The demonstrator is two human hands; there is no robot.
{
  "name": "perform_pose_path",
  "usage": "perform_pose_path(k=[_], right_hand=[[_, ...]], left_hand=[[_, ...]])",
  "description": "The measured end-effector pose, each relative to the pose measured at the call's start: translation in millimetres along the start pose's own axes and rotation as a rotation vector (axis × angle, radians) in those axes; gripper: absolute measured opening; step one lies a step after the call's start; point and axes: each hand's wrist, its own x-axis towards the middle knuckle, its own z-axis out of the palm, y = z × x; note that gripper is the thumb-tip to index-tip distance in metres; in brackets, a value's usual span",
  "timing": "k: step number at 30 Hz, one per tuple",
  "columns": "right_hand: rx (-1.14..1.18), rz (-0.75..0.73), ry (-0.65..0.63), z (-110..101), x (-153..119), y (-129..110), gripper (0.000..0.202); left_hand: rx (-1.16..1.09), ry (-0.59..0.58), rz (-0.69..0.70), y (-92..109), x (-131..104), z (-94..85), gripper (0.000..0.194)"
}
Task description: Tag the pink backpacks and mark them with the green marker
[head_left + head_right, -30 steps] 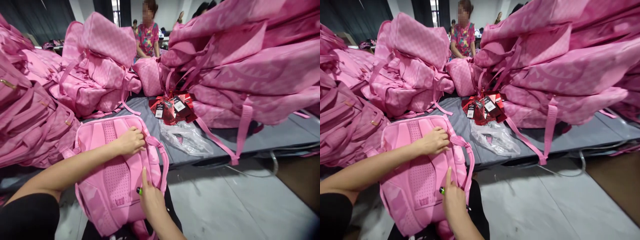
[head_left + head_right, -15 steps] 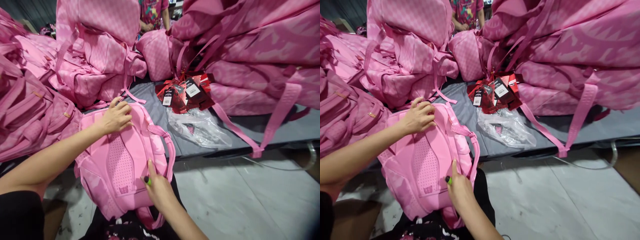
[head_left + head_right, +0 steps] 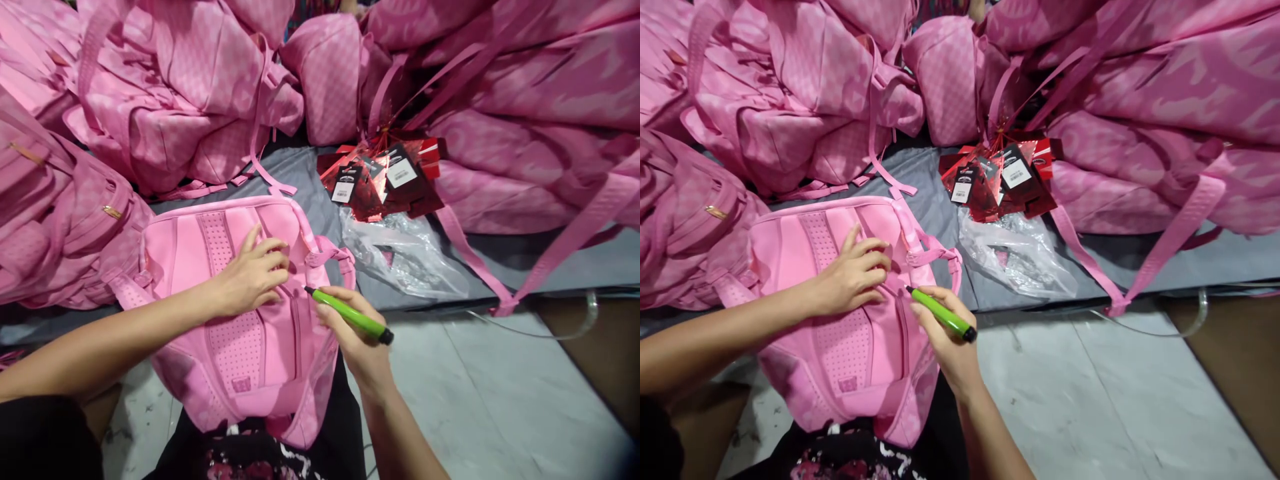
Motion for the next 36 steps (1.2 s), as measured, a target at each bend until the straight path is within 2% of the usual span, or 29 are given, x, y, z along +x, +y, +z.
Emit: perform_pose_path(k=[3, 6, 10, 13, 16, 22, 28, 36], right_hand=[[-0.079, -0.007, 0.178, 16.4, -1.1, 7.6, 0.032], [-0.164, -0.078, 0.239, 27.9, -2.7, 8.7, 0.032], [-0.226, -0.116, 0.181, 34.3, -3.8, 6.1, 0.028], [-0.284, -0.166, 0.164, 34.8, -3.9, 7.6, 0.025], [-0.304, -0.203, 0.176, 34.6, -3.7, 11.2, 0.023], [-0.311, -0.190, 0.183, 34.1, -3.8, 16.5, 0.023], [-0.298, -0.199, 0.179, 33.7, -3.6, 15.2, 0.022], [-0.302, -0.211, 0.125, 32.9, -2.2, 12.9, 0.019]], left_hand=[[-0.035, 0.020, 0.048, -0.1, -7.8, 4.8, 0.016], [0.076, 0.051, 0.039, 2.5, -11.5, 11.9, 0.015], [0.096, 0.150, 0.058, 5.7, -14.8, 21.7, 0.015], [0.097, 0.180, 0.077, 5.6, -17.4, 25.3, 0.014], [0.112, 0.188, 0.077, 5.3, -18.7, 26.4, 0.013], [0.132, 0.217, 0.072, 6.0, -18.9, 28.2, 0.017], [0.148, 0.214, 0.065, 5.7, -19.5, 29.8, 0.012], [0.156, 0.209, 0.058, 6.6, -19.0, 30.7, 0.013]])
